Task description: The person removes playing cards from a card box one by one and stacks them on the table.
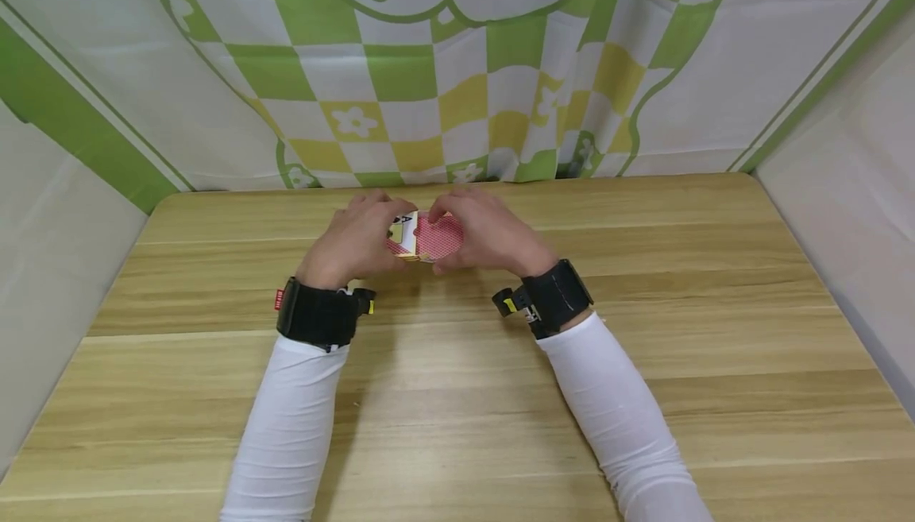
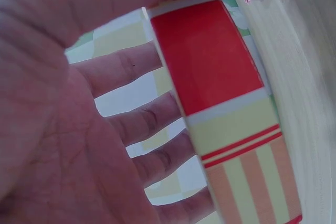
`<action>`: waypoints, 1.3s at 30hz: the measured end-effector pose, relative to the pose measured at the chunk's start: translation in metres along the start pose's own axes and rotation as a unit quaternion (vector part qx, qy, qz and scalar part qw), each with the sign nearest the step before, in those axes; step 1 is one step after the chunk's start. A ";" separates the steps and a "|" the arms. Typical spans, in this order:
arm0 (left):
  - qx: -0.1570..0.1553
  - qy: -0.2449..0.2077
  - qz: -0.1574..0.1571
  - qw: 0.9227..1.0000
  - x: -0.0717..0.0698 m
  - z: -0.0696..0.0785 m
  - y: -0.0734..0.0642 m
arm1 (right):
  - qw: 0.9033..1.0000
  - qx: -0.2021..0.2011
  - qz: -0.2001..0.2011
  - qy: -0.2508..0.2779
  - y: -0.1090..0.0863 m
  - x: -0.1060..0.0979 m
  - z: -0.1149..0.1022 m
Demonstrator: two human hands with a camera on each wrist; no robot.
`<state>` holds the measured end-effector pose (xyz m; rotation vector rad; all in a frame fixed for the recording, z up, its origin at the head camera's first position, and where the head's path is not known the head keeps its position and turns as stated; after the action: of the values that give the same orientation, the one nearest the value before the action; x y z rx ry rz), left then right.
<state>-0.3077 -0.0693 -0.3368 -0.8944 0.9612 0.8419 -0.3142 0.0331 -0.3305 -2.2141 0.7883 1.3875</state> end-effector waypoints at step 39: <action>-0.016 -0.012 -0.021 1.000 0.003 -0.009 -0.002 | 0.943 0.051 0.113 0.308 -0.020 -0.022 0.038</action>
<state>-0.3076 -0.0771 -0.3420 -0.9275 0.9074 0.8333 -0.3345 0.0766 -0.3256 -2.5571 1.3240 0.6935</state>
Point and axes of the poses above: each hand's wrist, its own y-axis towards the middle knuckle, its own x-axis out of the palm, z = x × y, the point moved 10 cm from there along y, towards the middle knuckle, and after that the axes turned 13 degrees about -z, right-handed, at the moved point
